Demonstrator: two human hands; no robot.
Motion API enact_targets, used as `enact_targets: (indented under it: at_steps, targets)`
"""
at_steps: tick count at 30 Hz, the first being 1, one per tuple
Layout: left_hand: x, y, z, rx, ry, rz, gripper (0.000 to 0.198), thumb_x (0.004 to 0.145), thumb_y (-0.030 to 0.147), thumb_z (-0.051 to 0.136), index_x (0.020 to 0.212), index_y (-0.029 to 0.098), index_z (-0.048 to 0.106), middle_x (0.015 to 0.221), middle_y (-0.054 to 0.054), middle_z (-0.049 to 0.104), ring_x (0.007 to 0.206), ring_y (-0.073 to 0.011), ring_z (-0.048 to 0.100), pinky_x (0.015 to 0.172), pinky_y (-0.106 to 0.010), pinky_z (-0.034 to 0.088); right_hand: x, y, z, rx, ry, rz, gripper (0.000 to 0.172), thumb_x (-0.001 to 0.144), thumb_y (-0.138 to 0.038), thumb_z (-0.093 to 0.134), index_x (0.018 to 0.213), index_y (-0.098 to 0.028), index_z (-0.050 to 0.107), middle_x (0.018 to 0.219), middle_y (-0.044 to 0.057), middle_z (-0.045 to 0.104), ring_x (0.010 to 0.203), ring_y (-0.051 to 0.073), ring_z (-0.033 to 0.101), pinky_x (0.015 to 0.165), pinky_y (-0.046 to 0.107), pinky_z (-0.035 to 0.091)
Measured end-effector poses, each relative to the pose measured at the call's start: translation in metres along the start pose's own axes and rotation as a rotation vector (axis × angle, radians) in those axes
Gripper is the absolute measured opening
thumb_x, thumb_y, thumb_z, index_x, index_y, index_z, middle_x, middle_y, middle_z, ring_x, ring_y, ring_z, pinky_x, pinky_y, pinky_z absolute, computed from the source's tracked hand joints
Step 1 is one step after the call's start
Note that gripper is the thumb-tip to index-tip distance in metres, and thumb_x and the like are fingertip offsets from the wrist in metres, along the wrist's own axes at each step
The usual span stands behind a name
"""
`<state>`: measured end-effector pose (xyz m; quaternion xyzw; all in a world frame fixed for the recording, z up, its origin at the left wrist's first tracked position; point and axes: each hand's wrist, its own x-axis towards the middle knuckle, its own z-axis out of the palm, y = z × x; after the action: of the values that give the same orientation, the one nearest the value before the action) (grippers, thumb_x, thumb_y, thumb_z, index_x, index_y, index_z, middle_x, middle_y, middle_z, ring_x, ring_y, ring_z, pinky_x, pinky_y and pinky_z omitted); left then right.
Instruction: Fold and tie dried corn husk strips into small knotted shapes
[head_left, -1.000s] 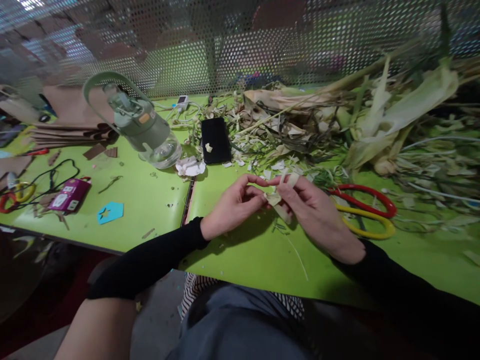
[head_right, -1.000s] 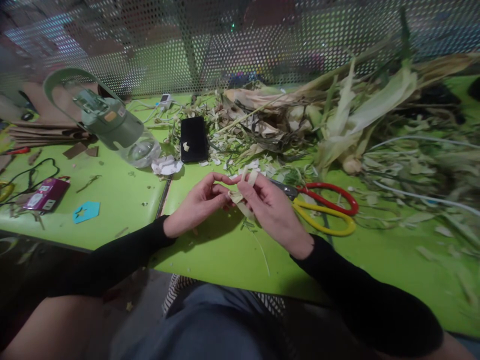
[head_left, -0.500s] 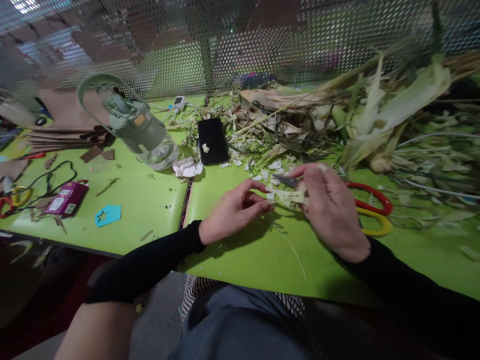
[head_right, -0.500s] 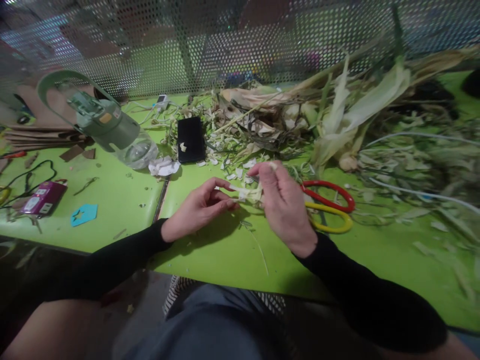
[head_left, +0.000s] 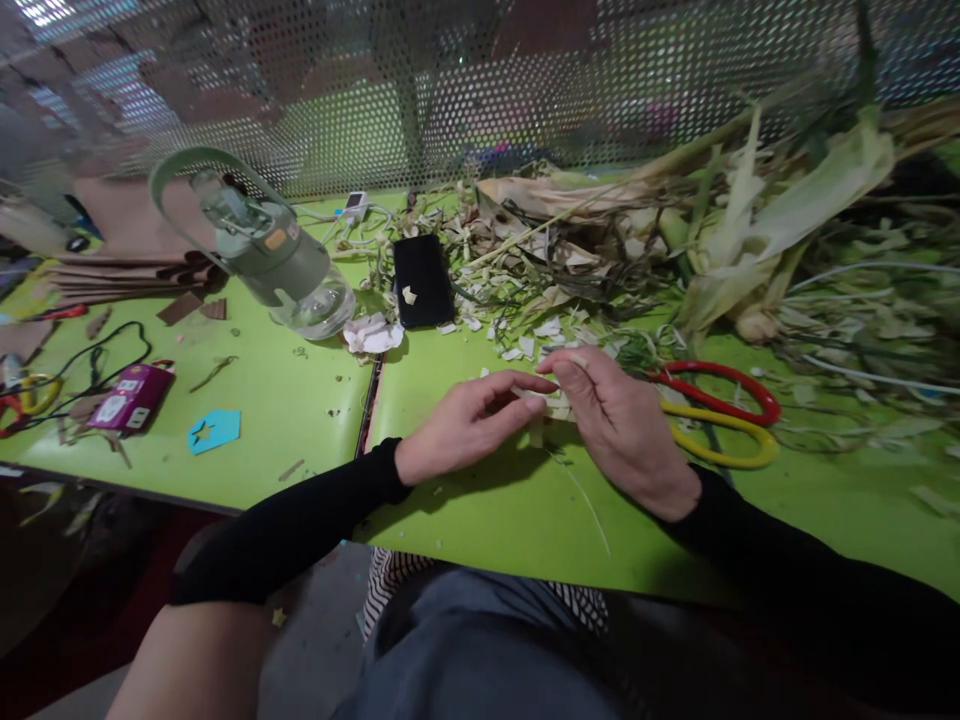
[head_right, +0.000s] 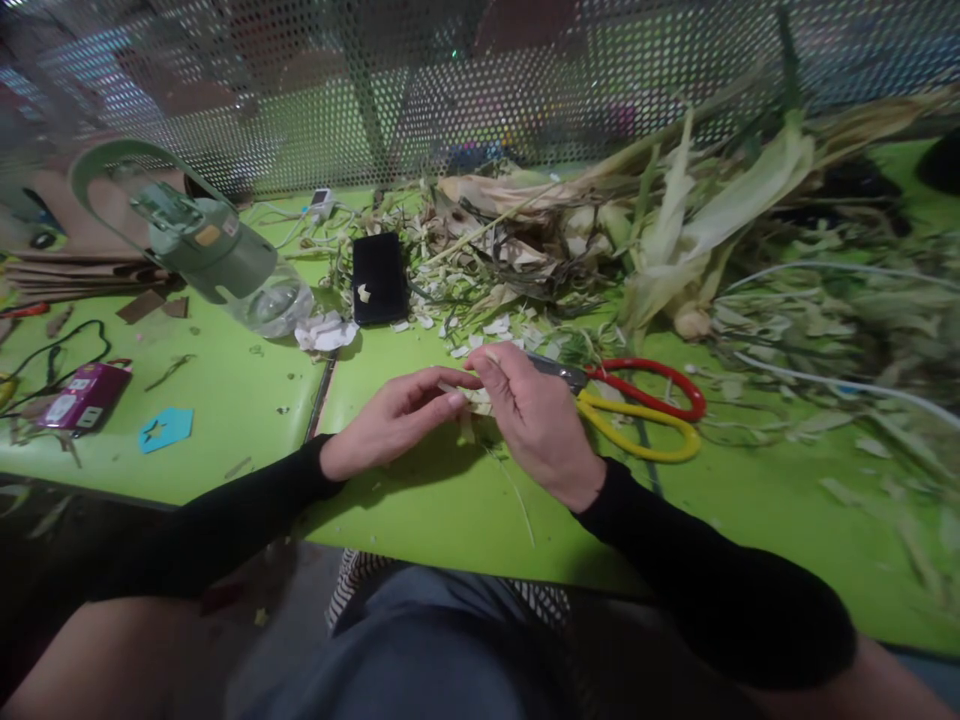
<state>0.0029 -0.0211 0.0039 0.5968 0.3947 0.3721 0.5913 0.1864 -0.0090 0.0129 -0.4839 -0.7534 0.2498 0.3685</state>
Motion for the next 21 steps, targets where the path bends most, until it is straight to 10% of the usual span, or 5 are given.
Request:
enact_targets:
  at_steps: [9, 21]
  targets:
    - [0.005, -0.004, 0.006, -0.459, -0.009, -0.207, 0.040, 0.087, 0.050, 0.074, 0.098, 0.016, 0.057, 0.071, 0.004, 0.062, 0.058, -0.0074, 0.061, 0.060, -0.022, 0.047, -0.003, 0.000, 0.004, 0.004, -0.114, -0.073, 0.048, 0.106, -0.054, 0.038, 0.130, -0.026, 0.069, 0.123, 0.010, 0.076, 0.112, 0.027, 0.071, 0.096, 0.045, 0.056]
    - [0.002, 0.004, 0.004, -0.432, -0.119, -0.305, 0.044, 0.070, 0.044, 0.089, 0.090, 0.012, 0.066, 0.085, 0.003, 0.063, 0.061, -0.0034, 0.053, 0.061, -0.024, 0.047, -0.001, -0.002, 0.003, 0.009, -0.082, -0.019, 0.055, 0.106, -0.054, 0.036, 0.130, -0.022, 0.073, 0.083, 0.006, 0.060, 0.080, 0.022, 0.060, 0.077, 0.040, 0.053]
